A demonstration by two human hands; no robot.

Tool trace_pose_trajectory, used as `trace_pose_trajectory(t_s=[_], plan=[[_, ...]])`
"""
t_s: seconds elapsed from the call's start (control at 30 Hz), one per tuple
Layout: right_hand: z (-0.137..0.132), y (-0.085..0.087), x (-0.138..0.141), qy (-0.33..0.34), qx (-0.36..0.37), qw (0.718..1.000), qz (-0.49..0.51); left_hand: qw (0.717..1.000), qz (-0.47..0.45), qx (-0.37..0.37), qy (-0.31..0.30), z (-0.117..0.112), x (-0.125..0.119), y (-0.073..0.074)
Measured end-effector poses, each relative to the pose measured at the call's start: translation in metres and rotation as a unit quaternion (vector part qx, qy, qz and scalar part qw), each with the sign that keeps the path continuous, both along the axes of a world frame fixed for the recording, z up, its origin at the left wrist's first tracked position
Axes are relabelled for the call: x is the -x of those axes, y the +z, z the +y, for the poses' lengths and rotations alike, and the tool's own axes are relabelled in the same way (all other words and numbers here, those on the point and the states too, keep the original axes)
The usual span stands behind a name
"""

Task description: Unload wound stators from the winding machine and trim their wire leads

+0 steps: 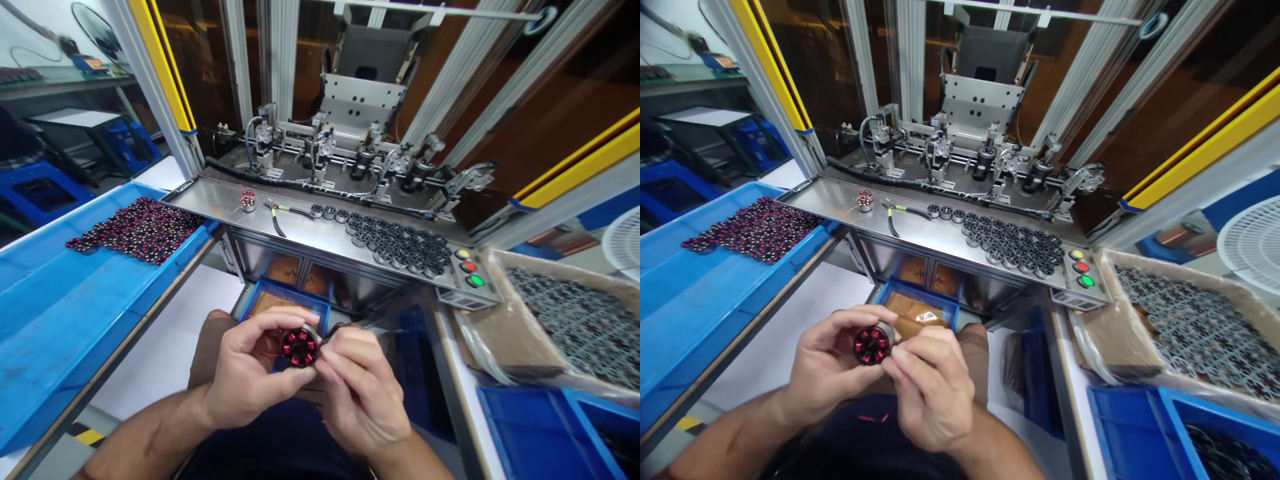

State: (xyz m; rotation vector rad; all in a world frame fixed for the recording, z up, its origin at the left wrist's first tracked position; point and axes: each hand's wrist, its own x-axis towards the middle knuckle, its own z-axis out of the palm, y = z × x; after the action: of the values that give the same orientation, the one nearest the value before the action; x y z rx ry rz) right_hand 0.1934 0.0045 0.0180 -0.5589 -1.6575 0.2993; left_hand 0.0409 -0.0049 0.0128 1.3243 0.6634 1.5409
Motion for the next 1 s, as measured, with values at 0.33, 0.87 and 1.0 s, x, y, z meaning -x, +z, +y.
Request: trace_pose_trajectory(t_s=[0.33,0.87,1.0], plan=[[0.001,-0.01,0.022,0.018,0.145,0.984,0.106,0.997,-0.002,0.069,-0.022,0.0,0.003,-0.006],[0.012,0.003,0.005,0.005,0.111,0.994,-0.018,0.954,-0.092,0.136,-0.252,0.016,0.025,-0.019],[0.013,0.007,0.007,-0.008,0.154,0.988,0.006,0.962,-0.107,0.102,-0.231,0.014,0.029,-0.017]])
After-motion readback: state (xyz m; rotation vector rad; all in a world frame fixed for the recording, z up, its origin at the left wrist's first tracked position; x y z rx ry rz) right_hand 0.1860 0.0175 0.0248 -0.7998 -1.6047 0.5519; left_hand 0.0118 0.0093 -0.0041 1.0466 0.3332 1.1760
